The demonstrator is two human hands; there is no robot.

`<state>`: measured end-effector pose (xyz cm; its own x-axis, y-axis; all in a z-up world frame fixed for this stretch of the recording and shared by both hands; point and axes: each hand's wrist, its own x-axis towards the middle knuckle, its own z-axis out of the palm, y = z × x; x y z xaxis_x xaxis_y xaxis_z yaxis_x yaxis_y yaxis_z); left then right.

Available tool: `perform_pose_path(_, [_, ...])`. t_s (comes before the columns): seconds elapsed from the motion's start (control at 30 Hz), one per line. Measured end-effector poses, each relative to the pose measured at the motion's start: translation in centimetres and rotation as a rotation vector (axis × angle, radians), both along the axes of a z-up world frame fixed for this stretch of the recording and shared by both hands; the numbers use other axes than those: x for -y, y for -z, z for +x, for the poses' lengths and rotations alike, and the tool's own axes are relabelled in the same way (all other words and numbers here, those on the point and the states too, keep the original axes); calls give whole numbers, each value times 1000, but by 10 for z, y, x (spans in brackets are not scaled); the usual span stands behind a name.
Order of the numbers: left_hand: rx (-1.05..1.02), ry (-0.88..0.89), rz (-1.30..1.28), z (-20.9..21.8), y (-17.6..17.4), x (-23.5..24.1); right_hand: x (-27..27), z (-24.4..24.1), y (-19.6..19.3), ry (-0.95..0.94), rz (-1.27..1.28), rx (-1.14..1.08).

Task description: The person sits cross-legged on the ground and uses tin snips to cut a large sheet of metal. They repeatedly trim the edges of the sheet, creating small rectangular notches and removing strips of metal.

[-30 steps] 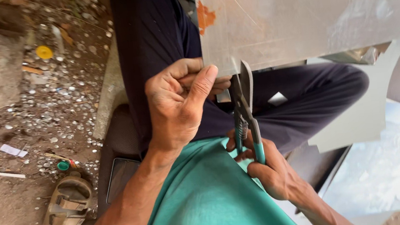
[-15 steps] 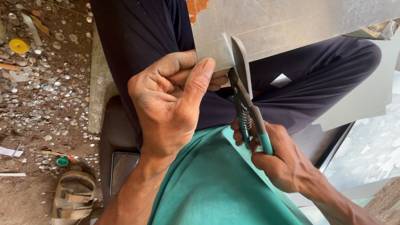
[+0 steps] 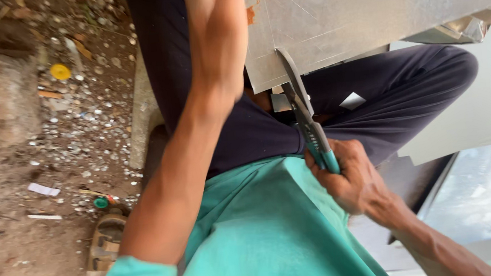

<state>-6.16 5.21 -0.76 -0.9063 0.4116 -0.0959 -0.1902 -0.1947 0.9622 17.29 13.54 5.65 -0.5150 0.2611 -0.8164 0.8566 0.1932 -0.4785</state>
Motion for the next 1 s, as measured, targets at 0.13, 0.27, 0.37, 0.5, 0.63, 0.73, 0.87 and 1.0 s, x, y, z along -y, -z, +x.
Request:
perform_pose_path(0.13, [-106,-221,-88,17,15,-11,-27,21,-6,-90,-127,-47])
perform_pose_path(0.27, [126,-219,-20,85,13,-5,-24,71,-9,243,-337,-135])
perform_pose_path(0.37, [364,261,190,128,8,-17,-6,113,-9,542,-169,-33])
perform_pose_path(0.5, [390,527,219,137,3,-30,14,125,0,762,-166,-101])
perform_pose_path(0.63, [375,577,168,141,17,-30,18,105,8,744,-200,-292])
perform_pose_path(0.73, [473,582,194,150,24,-27,7,98,3,724,-157,-229])
perform_pose_path(0.87, [542,552,208,151,27,-23,3,96,-2,662,-105,-193])
perform_pose_path(1.0, [402,557,125,149,24,-22,1,98,-3,639,-91,-236])
